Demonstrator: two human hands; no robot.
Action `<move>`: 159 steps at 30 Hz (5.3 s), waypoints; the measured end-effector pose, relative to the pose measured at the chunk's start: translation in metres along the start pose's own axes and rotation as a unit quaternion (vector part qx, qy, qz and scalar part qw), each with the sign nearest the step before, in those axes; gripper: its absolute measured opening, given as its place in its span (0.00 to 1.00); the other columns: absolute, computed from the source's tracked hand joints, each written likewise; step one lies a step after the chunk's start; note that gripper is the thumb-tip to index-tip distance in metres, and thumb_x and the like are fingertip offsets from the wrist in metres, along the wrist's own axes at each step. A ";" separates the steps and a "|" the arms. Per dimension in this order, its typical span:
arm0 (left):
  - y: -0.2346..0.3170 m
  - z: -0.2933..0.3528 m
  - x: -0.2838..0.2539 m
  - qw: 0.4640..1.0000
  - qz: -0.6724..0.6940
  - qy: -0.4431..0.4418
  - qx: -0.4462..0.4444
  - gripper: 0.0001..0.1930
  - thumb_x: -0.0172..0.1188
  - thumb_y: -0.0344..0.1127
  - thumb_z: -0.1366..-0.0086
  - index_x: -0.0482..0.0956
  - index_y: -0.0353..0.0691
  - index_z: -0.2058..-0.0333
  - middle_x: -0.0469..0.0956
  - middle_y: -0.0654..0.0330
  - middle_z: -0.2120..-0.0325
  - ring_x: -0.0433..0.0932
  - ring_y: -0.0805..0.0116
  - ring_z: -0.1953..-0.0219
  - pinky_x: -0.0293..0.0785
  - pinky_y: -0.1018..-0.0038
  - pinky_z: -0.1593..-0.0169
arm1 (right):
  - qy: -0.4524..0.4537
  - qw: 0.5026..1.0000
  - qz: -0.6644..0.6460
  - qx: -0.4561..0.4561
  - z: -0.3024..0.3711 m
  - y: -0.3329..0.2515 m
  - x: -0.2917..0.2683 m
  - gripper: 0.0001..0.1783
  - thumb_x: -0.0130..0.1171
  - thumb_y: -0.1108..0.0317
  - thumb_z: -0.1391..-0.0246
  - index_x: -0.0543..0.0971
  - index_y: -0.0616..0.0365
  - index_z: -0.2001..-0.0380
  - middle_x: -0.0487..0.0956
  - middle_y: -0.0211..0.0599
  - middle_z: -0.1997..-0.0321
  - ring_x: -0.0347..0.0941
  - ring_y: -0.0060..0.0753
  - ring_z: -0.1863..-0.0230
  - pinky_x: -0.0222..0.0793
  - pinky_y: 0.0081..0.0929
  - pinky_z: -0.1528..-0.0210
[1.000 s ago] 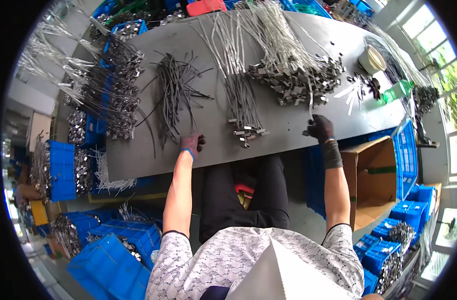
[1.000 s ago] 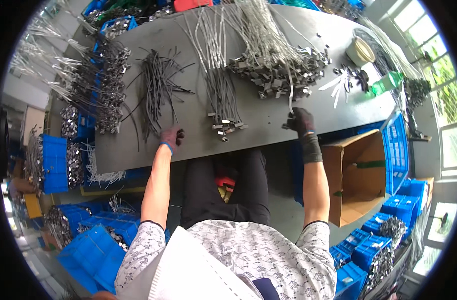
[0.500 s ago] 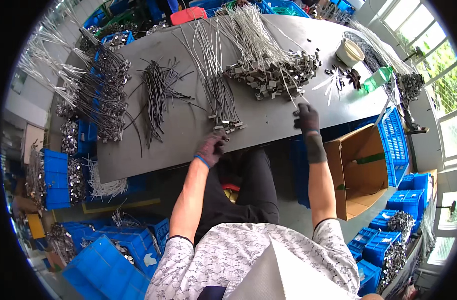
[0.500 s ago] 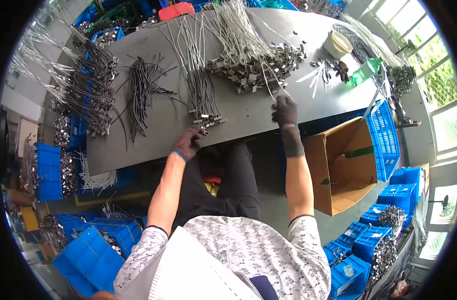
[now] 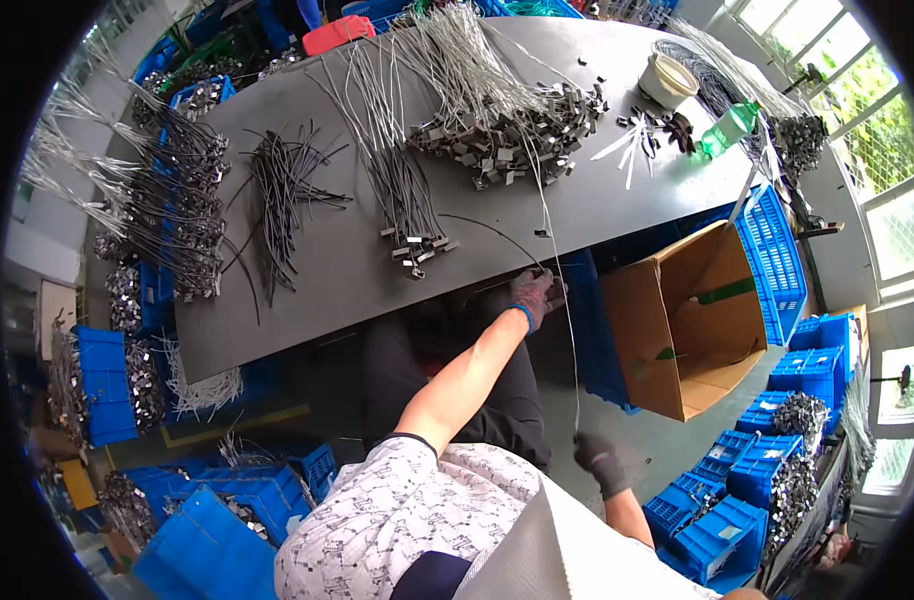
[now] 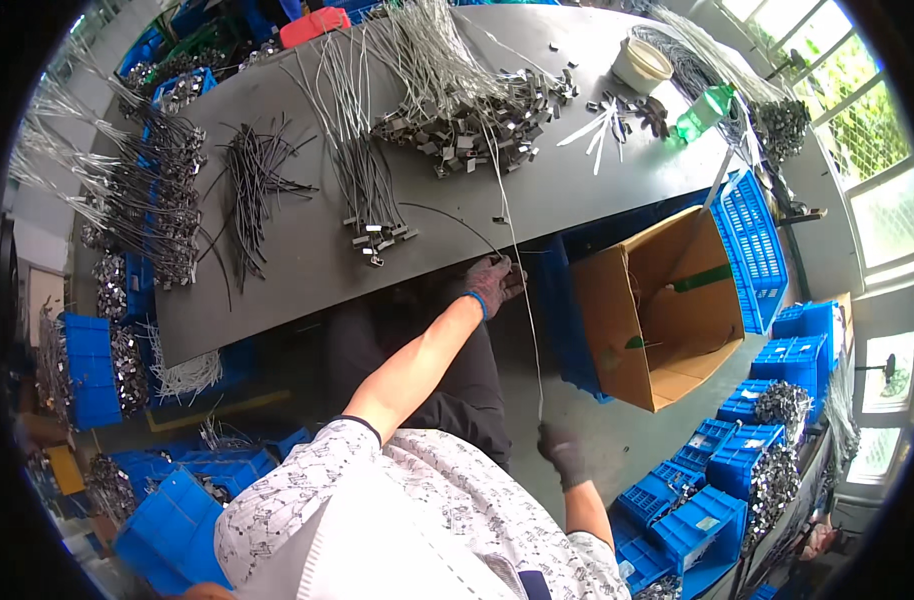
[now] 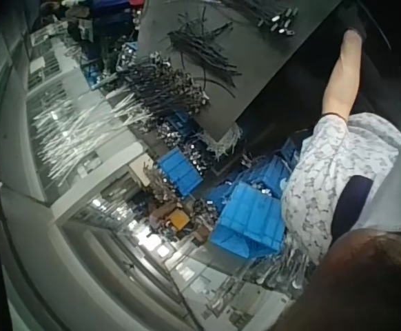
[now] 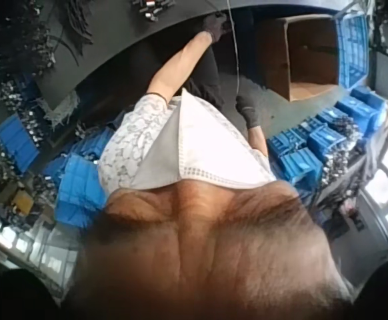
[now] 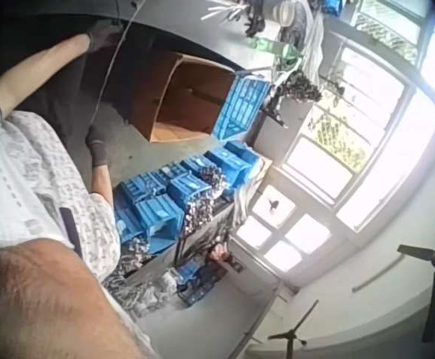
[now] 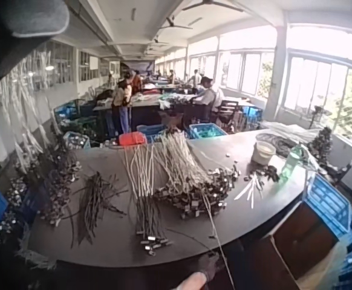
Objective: Sorting, bundling, and organizing electrical wire sets at a manual assembly station.
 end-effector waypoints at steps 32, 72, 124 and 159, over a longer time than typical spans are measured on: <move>0.097 0.080 -0.040 0.950 -0.277 -0.001 0.147 0.08 0.65 0.34 0.37 0.81 0.35 0.64 0.81 0.64 0.70 0.78 0.77 0.69 0.75 0.78 0.63 | 0.345 0.895 -0.149 -0.242 -0.047 -0.173 -0.165 0.15 0.57 0.67 0.38 0.77 0.56 0.49 0.81 0.56 0.59 0.79 0.60 0.56 0.76 0.44 0.58; 0.304 0.146 -0.445 0.828 -0.435 0.342 0.087 0.10 0.62 0.42 0.38 0.84 0.43 0.67 0.82 0.61 0.72 0.80 0.67 0.73 0.75 0.68 0.71 | 0.266 0.888 -0.359 -0.103 -0.219 -0.087 -0.140 0.13 0.57 0.64 0.35 0.78 0.65 0.57 0.82 0.41 0.61 0.78 0.32 0.59 0.73 0.28 0.57; 0.151 0.112 -0.016 0.834 -0.445 0.046 0.323 0.15 0.65 0.42 0.36 0.83 0.32 0.65 0.83 0.51 0.74 0.77 0.72 0.71 0.74 0.70 0.65 | 0.384 0.792 -0.438 -0.182 -0.095 -0.214 -0.224 0.17 0.55 0.61 0.35 0.77 0.63 0.51 0.83 0.50 0.63 0.80 0.52 0.66 0.75 0.35 0.63; 0.396 0.007 -0.456 0.631 -0.651 0.409 0.106 0.23 0.51 0.54 0.31 0.84 0.41 0.55 0.82 0.55 0.55 0.80 0.58 0.56 0.76 0.59 0.55 | 0.384 0.904 -0.138 0.127 -0.323 -0.182 -0.407 0.22 0.56 0.55 0.46 0.73 0.56 0.52 0.83 0.58 0.58 0.79 0.62 0.53 0.73 0.52 0.50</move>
Point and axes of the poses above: each hand's wrist, its own z-axis away from the middle knuckle, its own x-axis out of the palm, y = z × x, the point moved 10 cm from there along -z, towards the middle knuckle
